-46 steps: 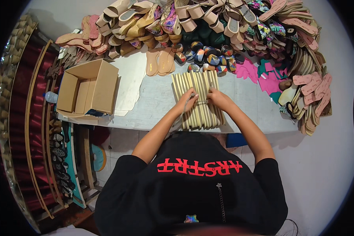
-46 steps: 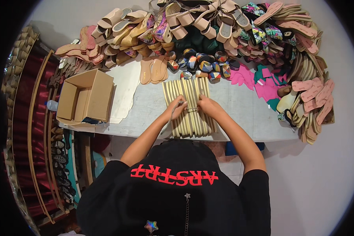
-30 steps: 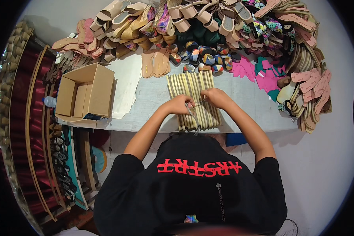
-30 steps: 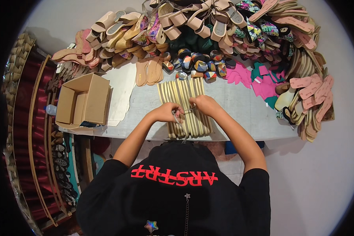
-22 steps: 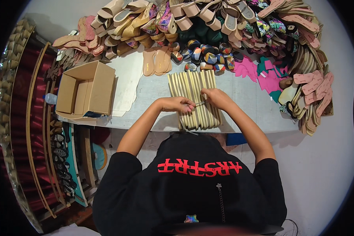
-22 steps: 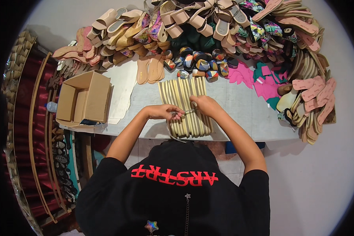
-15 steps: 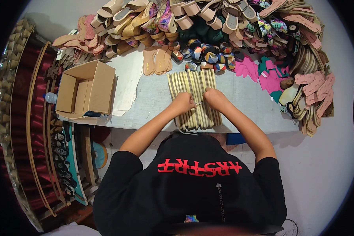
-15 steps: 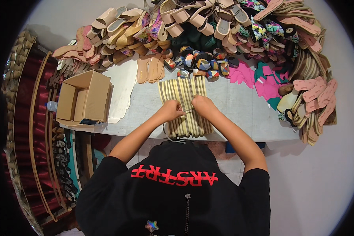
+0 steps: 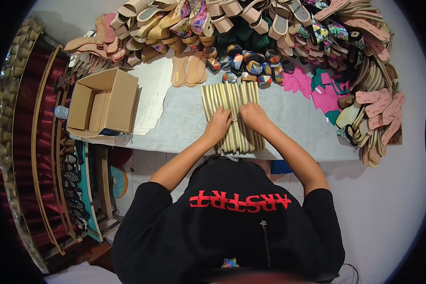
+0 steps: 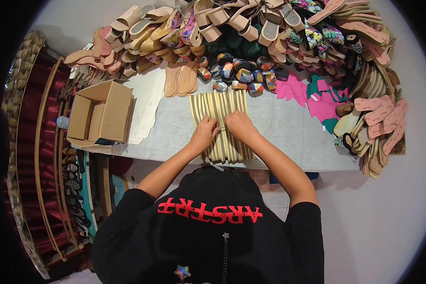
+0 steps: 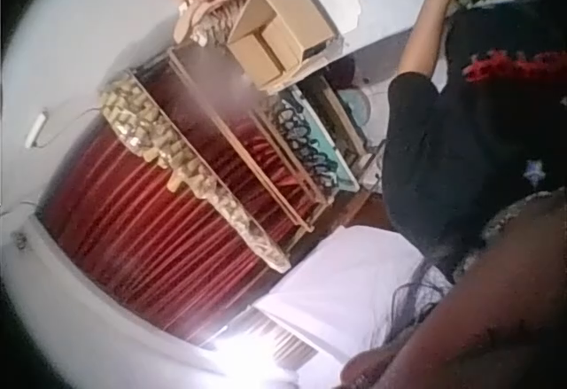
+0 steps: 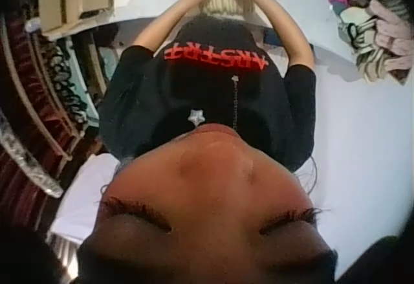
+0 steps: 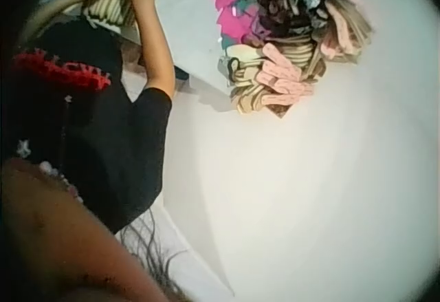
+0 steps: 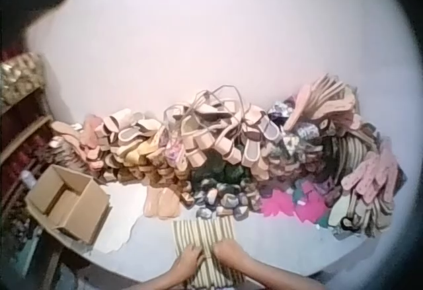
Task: Stacking shoe insoles, tying them together with a cord, and placing the bundle into a cardboard box.
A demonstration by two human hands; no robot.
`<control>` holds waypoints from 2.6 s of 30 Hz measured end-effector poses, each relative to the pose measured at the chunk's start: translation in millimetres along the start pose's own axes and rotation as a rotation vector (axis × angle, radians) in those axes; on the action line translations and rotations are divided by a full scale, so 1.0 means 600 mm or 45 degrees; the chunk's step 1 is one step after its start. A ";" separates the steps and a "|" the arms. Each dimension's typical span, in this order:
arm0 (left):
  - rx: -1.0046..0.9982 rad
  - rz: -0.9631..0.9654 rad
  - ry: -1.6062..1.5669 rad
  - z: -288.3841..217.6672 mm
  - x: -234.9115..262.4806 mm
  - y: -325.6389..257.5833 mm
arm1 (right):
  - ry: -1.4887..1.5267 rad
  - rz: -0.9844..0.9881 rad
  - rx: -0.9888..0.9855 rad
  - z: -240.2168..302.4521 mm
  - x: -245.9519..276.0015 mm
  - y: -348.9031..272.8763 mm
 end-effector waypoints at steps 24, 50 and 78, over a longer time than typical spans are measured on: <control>-0.544 -0.125 0.421 -0.010 -0.007 -0.050 | 0.419 -0.068 -0.608 -0.026 -0.018 -0.078; 0.695 0.337 -0.991 0.047 -0.031 0.016 | 1.599 0.048 -0.614 -0.067 -0.033 -0.064; 0.707 0.101 -1.334 0.026 -0.050 0.000 | 1.877 -0.268 -0.825 -0.057 -0.066 -0.088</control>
Point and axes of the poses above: each hand's wrist, its own y-axis towards the middle knuckle, its own x-axis out of the back of the hand, z = x × y, the point moved 6 cm from there along y, towards the middle knuckle, and after that the axes turned 3 degrees about y, right-handed, at the moved point
